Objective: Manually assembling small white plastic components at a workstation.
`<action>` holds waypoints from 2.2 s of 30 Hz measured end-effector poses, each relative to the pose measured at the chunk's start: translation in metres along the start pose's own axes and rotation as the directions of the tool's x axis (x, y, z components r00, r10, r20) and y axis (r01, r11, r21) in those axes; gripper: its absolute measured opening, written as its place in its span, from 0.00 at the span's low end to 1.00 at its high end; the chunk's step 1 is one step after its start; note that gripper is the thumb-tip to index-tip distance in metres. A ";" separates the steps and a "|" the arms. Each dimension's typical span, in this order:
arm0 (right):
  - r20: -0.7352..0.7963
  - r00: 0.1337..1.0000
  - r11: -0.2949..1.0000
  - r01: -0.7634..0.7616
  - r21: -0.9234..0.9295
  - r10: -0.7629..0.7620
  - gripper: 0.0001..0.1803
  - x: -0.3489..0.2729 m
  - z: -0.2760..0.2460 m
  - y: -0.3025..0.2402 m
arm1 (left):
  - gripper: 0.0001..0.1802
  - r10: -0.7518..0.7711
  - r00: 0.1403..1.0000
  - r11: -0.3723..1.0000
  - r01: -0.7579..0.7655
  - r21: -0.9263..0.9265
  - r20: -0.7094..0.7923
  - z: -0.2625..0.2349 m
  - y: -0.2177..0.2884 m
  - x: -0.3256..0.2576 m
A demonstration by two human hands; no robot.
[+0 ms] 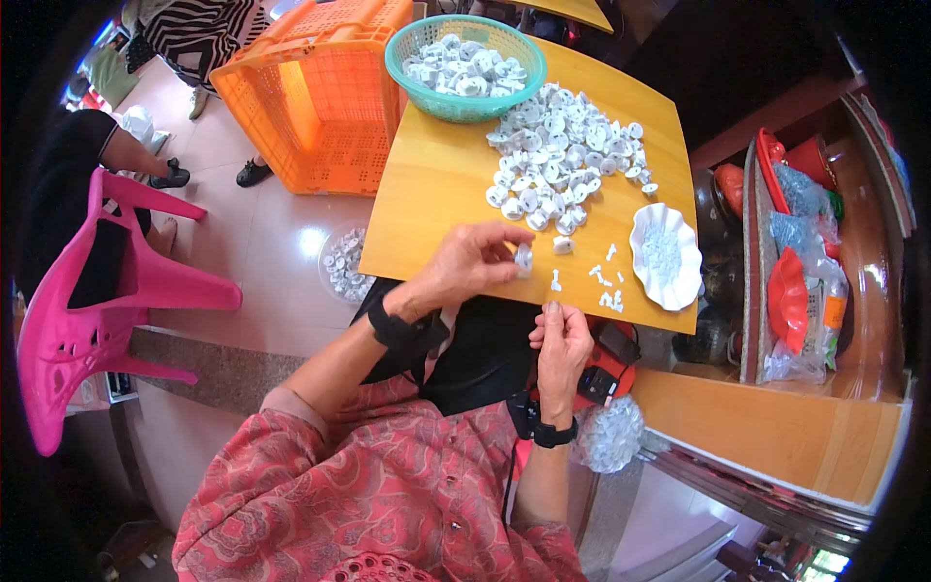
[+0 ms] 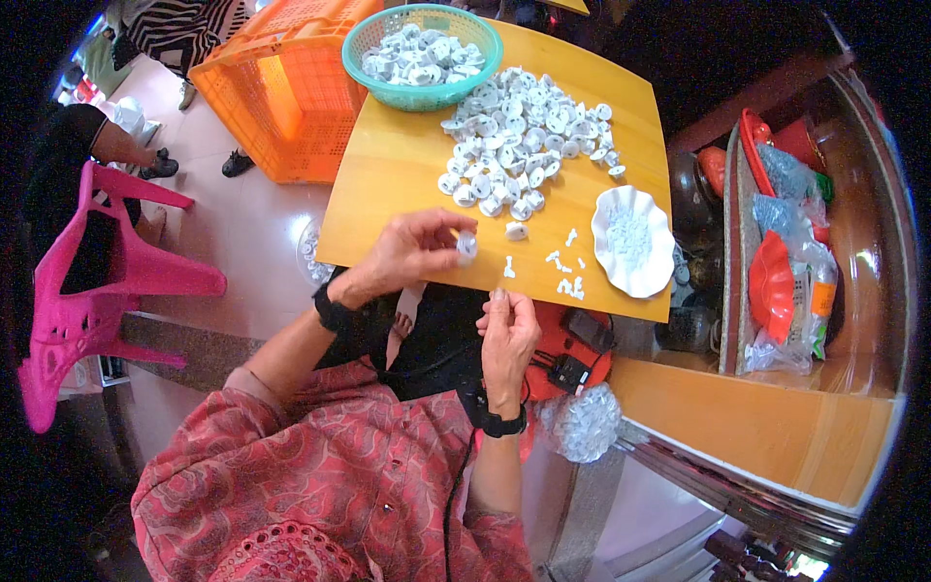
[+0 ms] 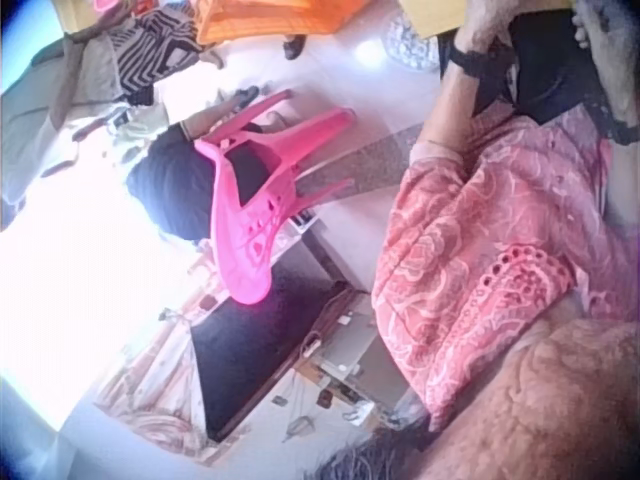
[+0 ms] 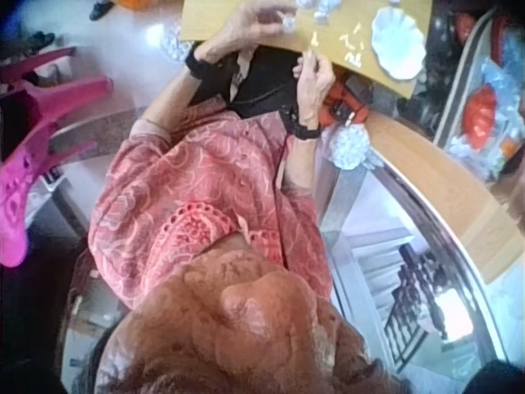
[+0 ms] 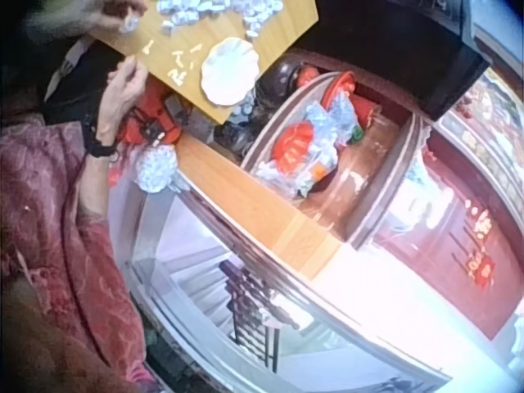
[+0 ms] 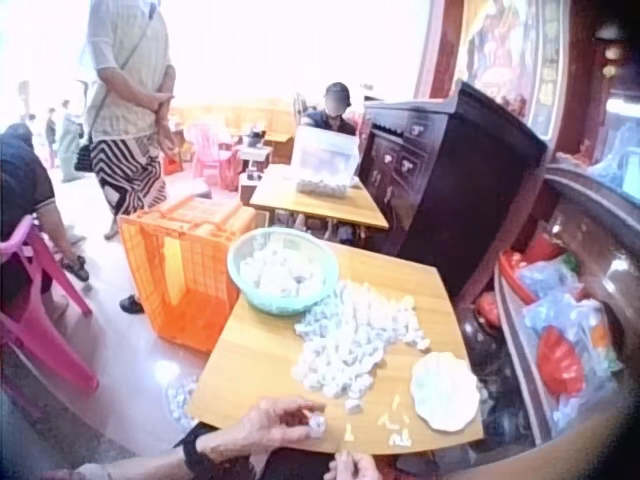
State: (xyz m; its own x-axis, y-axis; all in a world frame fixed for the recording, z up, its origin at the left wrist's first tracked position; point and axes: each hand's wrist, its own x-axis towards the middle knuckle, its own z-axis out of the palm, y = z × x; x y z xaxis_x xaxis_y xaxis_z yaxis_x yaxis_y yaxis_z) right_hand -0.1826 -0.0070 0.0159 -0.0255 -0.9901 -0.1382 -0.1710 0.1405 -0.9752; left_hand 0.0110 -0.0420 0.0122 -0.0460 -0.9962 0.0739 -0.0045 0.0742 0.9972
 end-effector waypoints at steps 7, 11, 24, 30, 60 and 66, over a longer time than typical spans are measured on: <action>-0.044 0.998 0.999 0.035 0.009 -0.035 0.13 0.002 -0.001 0.002 | 0.22 0.312 0.915 0.928 -0.235 0.290 -0.257 -0.067 0.042 0.112; -0.113 0.990 0.997 0.081 0.001 -0.080 0.12 0.004 -0.002 0.005 | 0.28 0.371 0.875 0.787 -0.119 0.606 -0.311 -0.084 0.064 0.145; 0.074 0.748 0.420 0.449 -0.789 -0.660 0.15 0.018 -0.009 0.011 | 0.08 0.464 0.883 0.695 -0.417 0.586 0.078 0.022 -0.007 0.026; 0.105 0.788 0.375 0.400 -0.836 -0.607 0.16 0.015 -0.009 0.015 | 0.16 0.386 0.882 0.513 -0.449 0.732 0.270 0.045 -0.010 0.005; -0.107 0.841 0.730 0.389 -0.562 -0.531 0.05 0.020 -0.016 0.031 | 0.14 0.392 0.914 0.642 -0.352 0.681 0.104 0.048 -0.009 0.057; -0.209 0.967 0.985 0.125 -0.115 -0.147 0.07 0.023 -0.021 0.042 | 0.12 0.370 0.925 0.655 -0.324 0.683 0.085 0.049 -0.024 0.061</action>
State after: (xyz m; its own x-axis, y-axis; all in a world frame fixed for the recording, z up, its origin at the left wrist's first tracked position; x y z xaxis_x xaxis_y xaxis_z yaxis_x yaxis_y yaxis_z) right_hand -0.2112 -0.0242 -0.0244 -0.2054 -0.9776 0.0462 -0.2854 0.0147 -0.9583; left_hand -0.0408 -0.1028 -0.0077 -0.1291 -0.8904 0.4366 -0.6702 0.4029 0.6234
